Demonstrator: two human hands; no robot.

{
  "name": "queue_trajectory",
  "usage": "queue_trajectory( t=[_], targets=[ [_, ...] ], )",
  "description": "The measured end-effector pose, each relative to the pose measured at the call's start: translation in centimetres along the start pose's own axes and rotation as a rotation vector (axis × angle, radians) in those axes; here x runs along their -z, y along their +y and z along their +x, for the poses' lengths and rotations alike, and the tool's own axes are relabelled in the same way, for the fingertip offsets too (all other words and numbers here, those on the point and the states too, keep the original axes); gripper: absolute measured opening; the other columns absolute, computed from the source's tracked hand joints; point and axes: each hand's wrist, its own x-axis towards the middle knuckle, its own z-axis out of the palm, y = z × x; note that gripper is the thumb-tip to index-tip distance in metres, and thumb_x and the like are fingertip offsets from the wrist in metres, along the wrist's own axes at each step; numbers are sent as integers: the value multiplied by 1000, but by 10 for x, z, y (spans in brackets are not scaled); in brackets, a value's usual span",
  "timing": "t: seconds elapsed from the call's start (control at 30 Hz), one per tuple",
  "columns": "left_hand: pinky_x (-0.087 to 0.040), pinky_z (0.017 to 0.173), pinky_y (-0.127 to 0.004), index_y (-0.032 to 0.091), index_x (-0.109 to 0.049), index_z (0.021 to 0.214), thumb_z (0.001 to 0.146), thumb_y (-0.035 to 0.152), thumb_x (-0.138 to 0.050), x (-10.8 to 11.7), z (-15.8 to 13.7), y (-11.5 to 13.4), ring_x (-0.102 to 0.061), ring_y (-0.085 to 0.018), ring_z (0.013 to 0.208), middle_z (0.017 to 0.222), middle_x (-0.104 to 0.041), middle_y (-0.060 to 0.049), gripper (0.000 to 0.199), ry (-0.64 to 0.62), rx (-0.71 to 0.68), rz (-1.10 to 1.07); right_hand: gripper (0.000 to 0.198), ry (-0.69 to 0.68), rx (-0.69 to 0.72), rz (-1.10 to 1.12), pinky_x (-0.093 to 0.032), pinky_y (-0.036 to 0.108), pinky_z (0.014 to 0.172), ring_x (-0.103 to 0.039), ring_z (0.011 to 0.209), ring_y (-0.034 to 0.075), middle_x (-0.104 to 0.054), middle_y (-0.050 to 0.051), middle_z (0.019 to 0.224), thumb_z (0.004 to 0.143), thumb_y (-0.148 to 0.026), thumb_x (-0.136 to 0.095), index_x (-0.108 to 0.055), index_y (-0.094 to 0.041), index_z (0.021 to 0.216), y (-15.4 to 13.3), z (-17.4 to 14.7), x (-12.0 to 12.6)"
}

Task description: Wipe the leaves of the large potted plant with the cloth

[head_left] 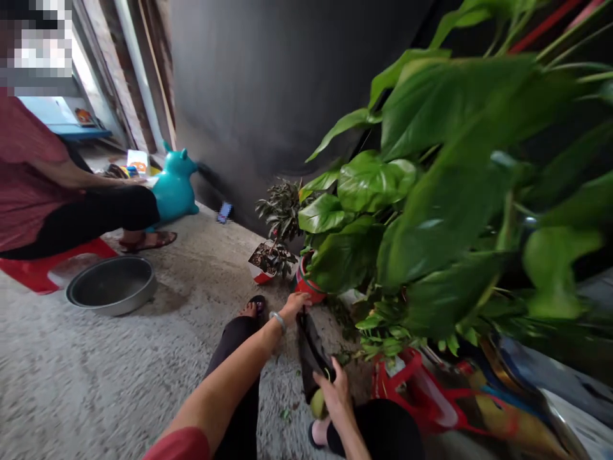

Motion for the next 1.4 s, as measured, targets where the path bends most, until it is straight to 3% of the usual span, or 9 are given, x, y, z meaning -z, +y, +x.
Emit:
queue_trajectory(
  t=[0.27,0.37,0.53,0.67,0.83,1.0,1.1,1.2,1.4],
  targets=[
    [-51,69,-27,16,-66,100,74,36,-80,23,-100,-6,-68,-16,72,92,-74,-9,36,10,-148,-19,48,99,-111,238,-55,49,91,-71,100,42,-78,14,89,44,-58,-75,-73,-23,78,9,-31,76],
    [-53,70,-28,16,-66,99,69,36,-83,12,-134,4,-68,-16,73,91,-74,-9,39,-27,-277,-115,55,112,3,405,-57,45,83,-73,91,37,-79,10,89,50,-57,-80,-75,-20,91,-31,-41,119],
    [-55,71,-30,15,-69,93,63,41,-87,-41,-185,48,-68,-19,78,95,-75,-11,43,-139,-496,-78,64,453,231,622,-56,40,82,-70,92,31,-76,10,102,64,-57,-79,-70,-17,113,-129,-28,192],
    [-54,74,-28,16,-73,92,68,40,-83,-83,-212,78,-66,-23,98,114,-72,-12,36,-122,-703,73,63,482,405,619,-53,43,87,-69,97,32,-75,12,105,64,-57,-75,-69,-18,113,-170,0,195],
    [-49,92,-30,20,-67,75,68,25,-76,-92,-237,110,-59,-27,122,132,-66,-5,13,33,-967,99,44,31,300,362,-53,52,89,-72,93,39,-79,10,90,48,-45,-71,-75,-27,87,-105,6,168],
    [-40,110,-33,21,-69,70,72,23,-71,-97,-269,139,-44,-30,141,142,-60,-4,3,5,-1148,186,56,178,265,383,-58,45,80,-73,93,37,-79,7,92,44,-60,-79,-76,-30,92,-78,-22,232],
    [-42,107,-33,21,-78,86,71,23,-74,-118,-277,145,-49,-32,135,142,-60,-6,15,6,-1136,325,63,482,446,331,-55,43,77,-71,89,34,-78,6,95,52,-65,-77,-75,-30,104,-139,-28,278],
    [-49,96,-34,21,-78,106,71,22,-75,-134,-273,142,-60,-31,117,120,-70,-7,36,-60,-981,404,56,654,785,260,-52,43,83,-68,94,31,-75,8,105,69,-57,-68,-70,-25,116,-206,-14,289],
    [-50,87,-31,18,-59,142,70,24,-77,-124,-262,133,-66,-25,96,92,-75,-4,75,-194,-811,389,39,381,1158,-309,-45,34,61,-67,71,26,-73,3,81,60,-27,-59,-73,-28,96,-210,11,278]
  ],
)
